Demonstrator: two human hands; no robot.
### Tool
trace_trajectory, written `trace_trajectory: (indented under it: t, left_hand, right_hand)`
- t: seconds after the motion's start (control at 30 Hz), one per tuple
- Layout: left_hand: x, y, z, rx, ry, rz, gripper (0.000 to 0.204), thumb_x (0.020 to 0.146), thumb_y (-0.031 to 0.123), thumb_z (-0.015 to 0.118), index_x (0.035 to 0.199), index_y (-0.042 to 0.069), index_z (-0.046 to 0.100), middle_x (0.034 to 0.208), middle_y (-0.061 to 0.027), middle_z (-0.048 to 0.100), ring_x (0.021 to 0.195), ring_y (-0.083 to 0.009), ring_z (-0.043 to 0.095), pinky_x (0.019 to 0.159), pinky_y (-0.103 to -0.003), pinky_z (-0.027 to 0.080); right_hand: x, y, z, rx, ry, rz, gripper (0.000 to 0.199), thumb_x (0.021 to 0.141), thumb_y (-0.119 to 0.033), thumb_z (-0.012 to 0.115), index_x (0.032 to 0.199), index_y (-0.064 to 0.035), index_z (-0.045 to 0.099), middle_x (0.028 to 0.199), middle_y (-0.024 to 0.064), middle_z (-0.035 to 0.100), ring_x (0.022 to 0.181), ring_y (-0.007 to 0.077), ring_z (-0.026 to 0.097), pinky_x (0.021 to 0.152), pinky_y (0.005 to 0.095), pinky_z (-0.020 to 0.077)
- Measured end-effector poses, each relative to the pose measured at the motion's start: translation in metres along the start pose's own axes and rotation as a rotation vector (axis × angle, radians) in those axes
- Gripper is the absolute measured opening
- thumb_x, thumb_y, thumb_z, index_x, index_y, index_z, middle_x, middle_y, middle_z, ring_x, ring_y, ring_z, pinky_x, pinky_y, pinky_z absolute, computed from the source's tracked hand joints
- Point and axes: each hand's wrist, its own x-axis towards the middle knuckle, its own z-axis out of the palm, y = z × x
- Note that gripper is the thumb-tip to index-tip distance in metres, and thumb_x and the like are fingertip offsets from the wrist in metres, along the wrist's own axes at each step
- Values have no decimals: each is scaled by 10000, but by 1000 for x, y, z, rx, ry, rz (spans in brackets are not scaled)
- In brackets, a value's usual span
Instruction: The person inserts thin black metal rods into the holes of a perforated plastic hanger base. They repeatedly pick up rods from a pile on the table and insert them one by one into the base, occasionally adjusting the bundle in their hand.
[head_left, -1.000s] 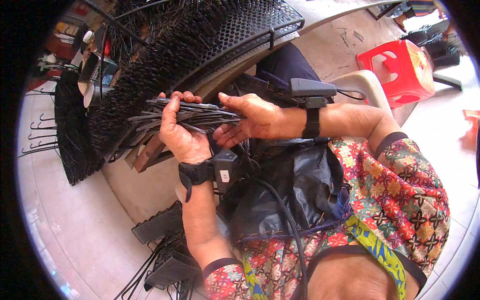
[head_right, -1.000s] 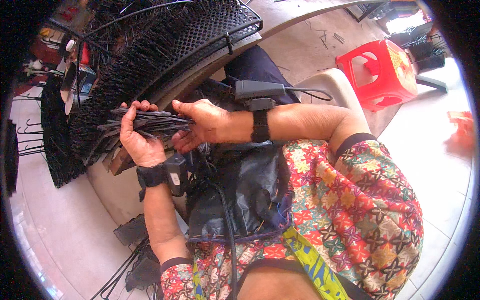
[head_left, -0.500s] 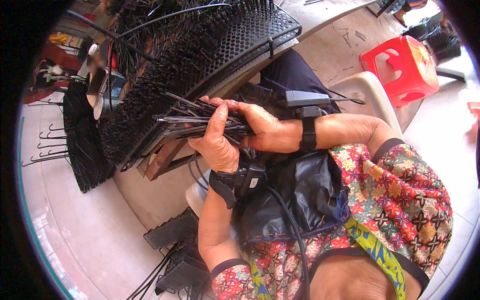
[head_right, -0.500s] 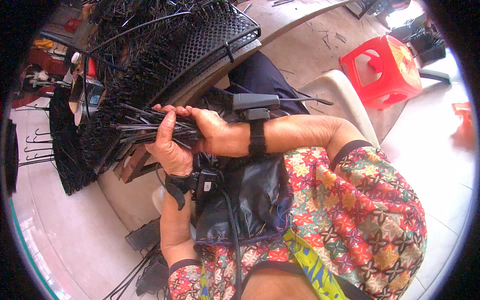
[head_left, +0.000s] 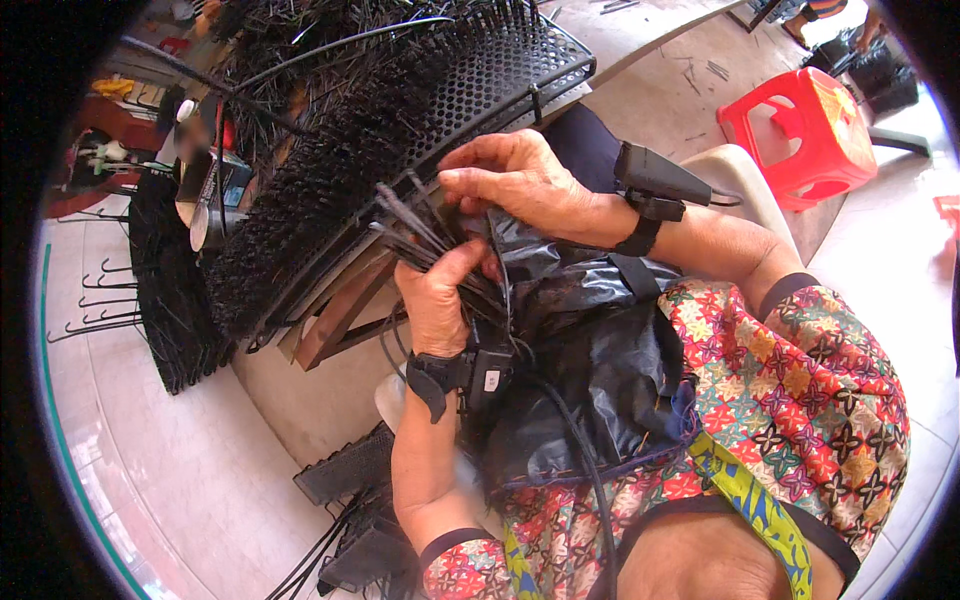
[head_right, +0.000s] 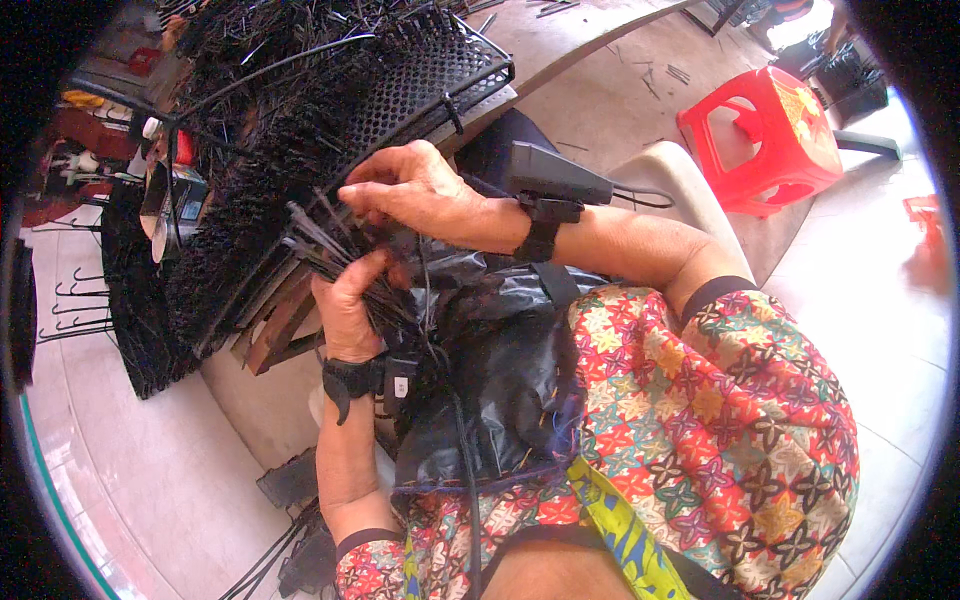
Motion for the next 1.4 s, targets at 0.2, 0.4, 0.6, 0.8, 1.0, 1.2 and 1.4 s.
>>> trace_trajectory:
  t: [0.2,0.4,0.6,0.8,1.0,1.2,1.4]
  left_hand:
    - [-3,1,-3,53,-159,-112,164,681,-31,623,833,-15,563,666,-62,565,514,-162,549,494,-262,458]
    - [0,0,-6,148,-84,-191,131,704,-11,601,827,-31,562,638,-70,567,508,-161,552,481,-266,458]
    - [7,-7,-10,-53,72,-178,123,728,14,597,822,-46,546,627,-93,564,509,-173,560,462,-277,472]
    - [10,-11,-26,-125,57,-222,206,748,50,622,916,-11,520,724,-99,566,582,-194,543,521,-310,479]
    - [10,-12,-26,-129,65,-196,209,746,46,620,920,-15,522,732,-96,560,594,-190,534,525,-321,464]
    - [7,-11,-21,-93,77,-197,200,744,39,616,916,-18,531,724,-100,571,572,-187,541,512,-309,472]
    - [7,-10,-19,-82,68,-193,164,732,19,615,870,-35,544,687,-105,576,543,-180,555,484,-290,483]
  right_hand:
    - [2,-3,1,-14,-47,45,169,815,-124,653,900,19,625,734,27,618,635,65,551,565,205,467]
    - [24,-16,-11,-211,106,-33,152,819,-124,641,850,18,597,642,29,579,572,74,547,495,204,443]
    - [43,-34,1,-135,57,-81,152,800,-60,645,892,37,574,657,65,598,577,102,584,518,224,491]
    - [54,-28,-3,-133,116,-278,144,787,-24,646,902,39,587,695,73,614,598,106,601,538,215,503]
    - [85,-13,-8,-563,186,-718,130,802,-75,654,907,-10,613,660,36,606,559,82,575,512,211,483]
    - [93,-12,-7,-823,171,-929,149,764,-110,682,880,-36,625,672,99,597,527,169,578,498,244,467]
    - [97,-10,-2,-967,71,-965,150,746,-112,662,871,-37,628,722,129,605,642,277,617,559,320,498]
